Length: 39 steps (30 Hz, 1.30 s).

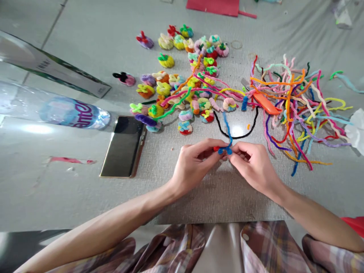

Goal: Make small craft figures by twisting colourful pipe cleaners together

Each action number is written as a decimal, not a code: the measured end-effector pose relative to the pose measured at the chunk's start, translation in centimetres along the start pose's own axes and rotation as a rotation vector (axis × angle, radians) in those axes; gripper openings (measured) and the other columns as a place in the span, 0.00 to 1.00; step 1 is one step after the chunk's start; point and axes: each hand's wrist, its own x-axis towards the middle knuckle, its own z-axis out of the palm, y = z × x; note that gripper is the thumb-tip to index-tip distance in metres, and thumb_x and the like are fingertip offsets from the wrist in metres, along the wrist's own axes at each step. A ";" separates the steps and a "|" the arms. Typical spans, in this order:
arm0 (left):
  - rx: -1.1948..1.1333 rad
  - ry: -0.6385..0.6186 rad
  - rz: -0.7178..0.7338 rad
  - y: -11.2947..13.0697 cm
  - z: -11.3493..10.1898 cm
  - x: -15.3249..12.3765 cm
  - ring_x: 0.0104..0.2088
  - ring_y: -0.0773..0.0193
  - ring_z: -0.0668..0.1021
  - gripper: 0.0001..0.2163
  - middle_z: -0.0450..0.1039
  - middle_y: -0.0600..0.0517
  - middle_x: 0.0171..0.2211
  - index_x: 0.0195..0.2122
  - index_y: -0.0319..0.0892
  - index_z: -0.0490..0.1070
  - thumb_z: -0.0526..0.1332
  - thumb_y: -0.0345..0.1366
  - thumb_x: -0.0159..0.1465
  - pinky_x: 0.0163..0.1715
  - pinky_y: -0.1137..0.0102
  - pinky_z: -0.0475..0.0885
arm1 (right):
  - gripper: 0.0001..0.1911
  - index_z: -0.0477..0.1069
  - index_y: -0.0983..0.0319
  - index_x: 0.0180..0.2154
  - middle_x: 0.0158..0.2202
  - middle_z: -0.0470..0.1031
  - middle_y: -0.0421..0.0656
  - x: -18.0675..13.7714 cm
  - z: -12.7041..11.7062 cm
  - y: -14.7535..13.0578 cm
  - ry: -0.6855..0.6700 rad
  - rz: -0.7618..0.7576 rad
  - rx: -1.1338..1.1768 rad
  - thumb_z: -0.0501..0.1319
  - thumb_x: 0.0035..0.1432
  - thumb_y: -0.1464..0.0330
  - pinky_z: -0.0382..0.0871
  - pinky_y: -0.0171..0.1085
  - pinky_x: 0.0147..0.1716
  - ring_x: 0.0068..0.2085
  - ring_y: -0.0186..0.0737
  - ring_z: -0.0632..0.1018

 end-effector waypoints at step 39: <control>-0.525 -0.125 -0.329 0.5 -0.1 0.8 0.25 0.69 0.81 0.06 0.76 0.60 0.22 0.39 0.41 0.74 0.66 0.31 0.60 0.33 0.73 0.82 | 0.08 0.72 0.61 0.46 0.38 0.81 0.47 0.1 0.7 1.2 0.105 -0.758 -0.711 0.60 0.72 0.79 0.71 0.44 0.38 0.38 0.44 0.76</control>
